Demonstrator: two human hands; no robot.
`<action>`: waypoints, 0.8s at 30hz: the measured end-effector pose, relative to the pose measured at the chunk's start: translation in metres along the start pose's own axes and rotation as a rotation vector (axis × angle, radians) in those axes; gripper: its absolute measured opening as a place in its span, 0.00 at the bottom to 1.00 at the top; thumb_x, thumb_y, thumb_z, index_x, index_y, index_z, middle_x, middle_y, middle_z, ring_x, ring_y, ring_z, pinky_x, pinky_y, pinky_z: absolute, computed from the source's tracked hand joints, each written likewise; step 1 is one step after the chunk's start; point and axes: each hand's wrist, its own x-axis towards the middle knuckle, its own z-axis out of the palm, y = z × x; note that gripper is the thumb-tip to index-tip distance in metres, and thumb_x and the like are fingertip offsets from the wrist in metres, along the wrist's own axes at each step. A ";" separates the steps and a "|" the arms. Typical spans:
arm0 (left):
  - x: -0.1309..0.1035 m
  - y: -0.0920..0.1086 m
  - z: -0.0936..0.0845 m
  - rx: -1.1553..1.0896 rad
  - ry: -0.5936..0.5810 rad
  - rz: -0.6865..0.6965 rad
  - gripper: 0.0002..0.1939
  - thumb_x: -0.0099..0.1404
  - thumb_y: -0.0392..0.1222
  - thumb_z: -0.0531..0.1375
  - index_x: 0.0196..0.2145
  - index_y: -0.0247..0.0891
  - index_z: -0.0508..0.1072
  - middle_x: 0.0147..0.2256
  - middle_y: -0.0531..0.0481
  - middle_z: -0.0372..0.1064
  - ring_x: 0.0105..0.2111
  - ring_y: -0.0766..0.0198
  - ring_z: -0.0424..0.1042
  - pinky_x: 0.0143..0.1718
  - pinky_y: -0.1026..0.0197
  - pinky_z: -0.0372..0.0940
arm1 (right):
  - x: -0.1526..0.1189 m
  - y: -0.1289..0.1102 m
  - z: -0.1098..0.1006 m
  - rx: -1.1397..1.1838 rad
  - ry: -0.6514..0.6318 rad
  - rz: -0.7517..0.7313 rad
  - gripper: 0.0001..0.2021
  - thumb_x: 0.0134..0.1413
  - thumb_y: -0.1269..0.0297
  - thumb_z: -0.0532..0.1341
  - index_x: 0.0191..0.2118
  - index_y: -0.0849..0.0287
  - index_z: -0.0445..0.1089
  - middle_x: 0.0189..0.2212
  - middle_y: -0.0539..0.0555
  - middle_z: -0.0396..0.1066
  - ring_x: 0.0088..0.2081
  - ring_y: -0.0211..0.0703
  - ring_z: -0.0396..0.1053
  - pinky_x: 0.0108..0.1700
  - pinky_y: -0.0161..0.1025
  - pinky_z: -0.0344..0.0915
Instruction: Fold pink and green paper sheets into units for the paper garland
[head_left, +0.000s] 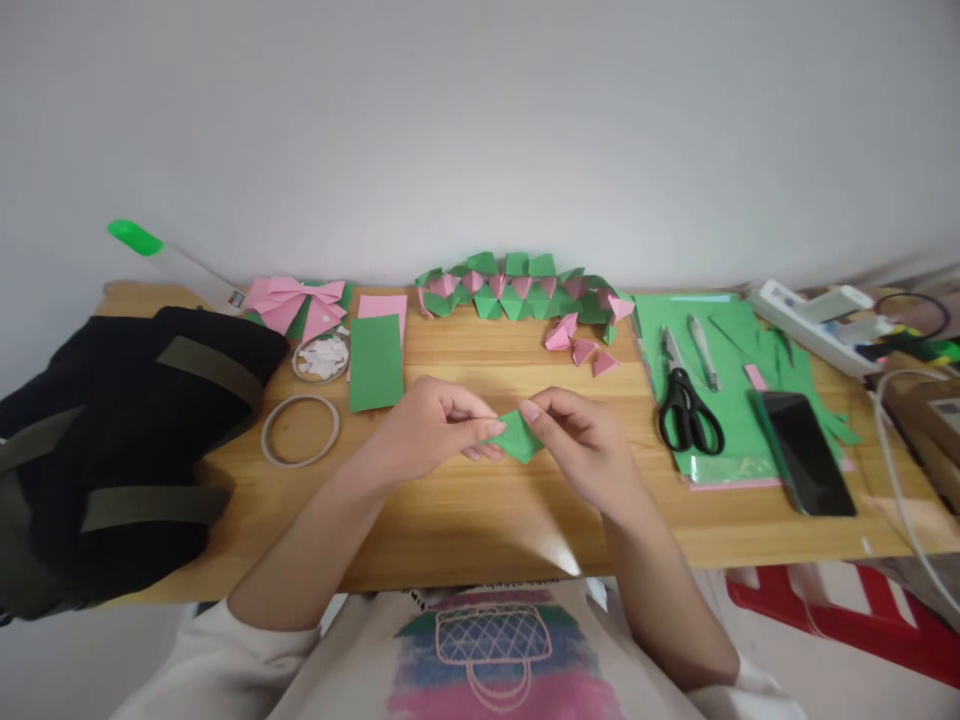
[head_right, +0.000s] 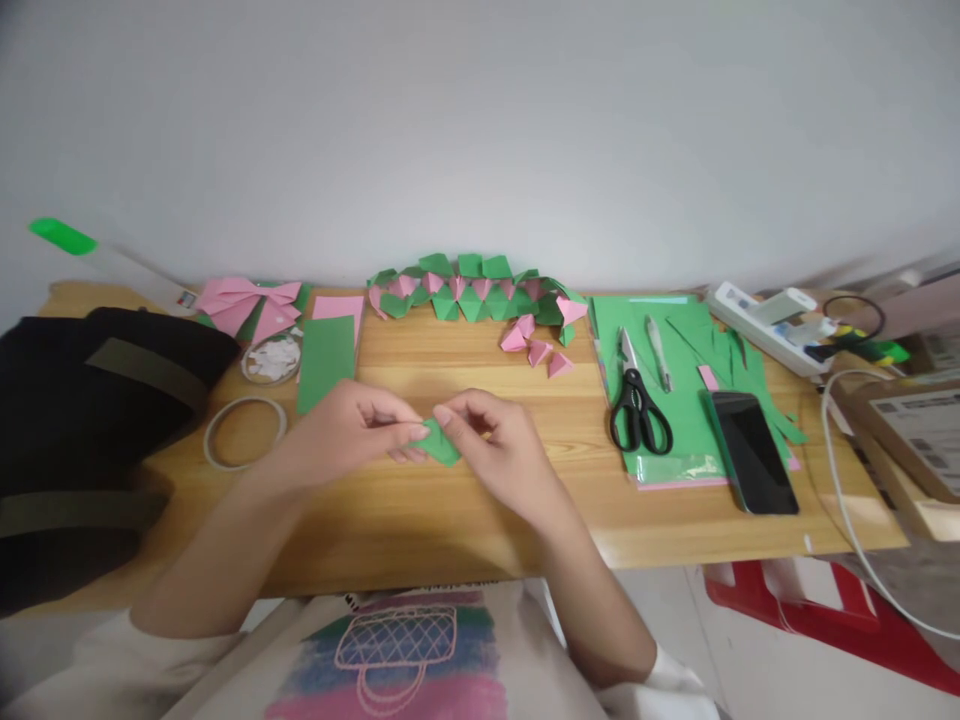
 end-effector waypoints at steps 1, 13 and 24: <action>-0.001 0.000 0.000 0.080 0.007 0.014 0.08 0.60 0.37 0.61 0.26 0.34 0.78 0.24 0.50 0.78 0.25 0.66 0.76 0.25 0.69 0.67 | 0.002 0.000 0.000 0.000 -0.031 0.016 0.11 0.60 0.62 0.60 0.29 0.60 0.71 0.22 0.48 0.69 0.24 0.33 0.64 0.27 0.32 0.60; -0.001 0.002 -0.008 0.050 0.211 0.173 0.08 0.57 0.40 0.63 0.22 0.36 0.76 0.23 0.51 0.75 0.24 0.66 0.71 0.25 0.66 0.61 | 0.013 -0.002 0.003 0.159 -0.090 0.143 0.13 0.53 0.56 0.65 0.26 0.60 0.70 0.21 0.49 0.71 0.23 0.33 0.65 0.26 0.33 0.63; 0.010 0.006 -0.017 0.063 -0.002 0.218 0.03 0.54 0.39 0.65 0.25 0.37 0.77 0.24 0.52 0.75 0.24 0.67 0.71 0.25 0.68 0.62 | 0.017 -0.002 0.004 0.299 -0.292 0.241 0.17 0.44 0.52 0.71 0.22 0.62 0.71 0.16 0.50 0.71 0.18 0.33 0.67 0.22 0.31 0.66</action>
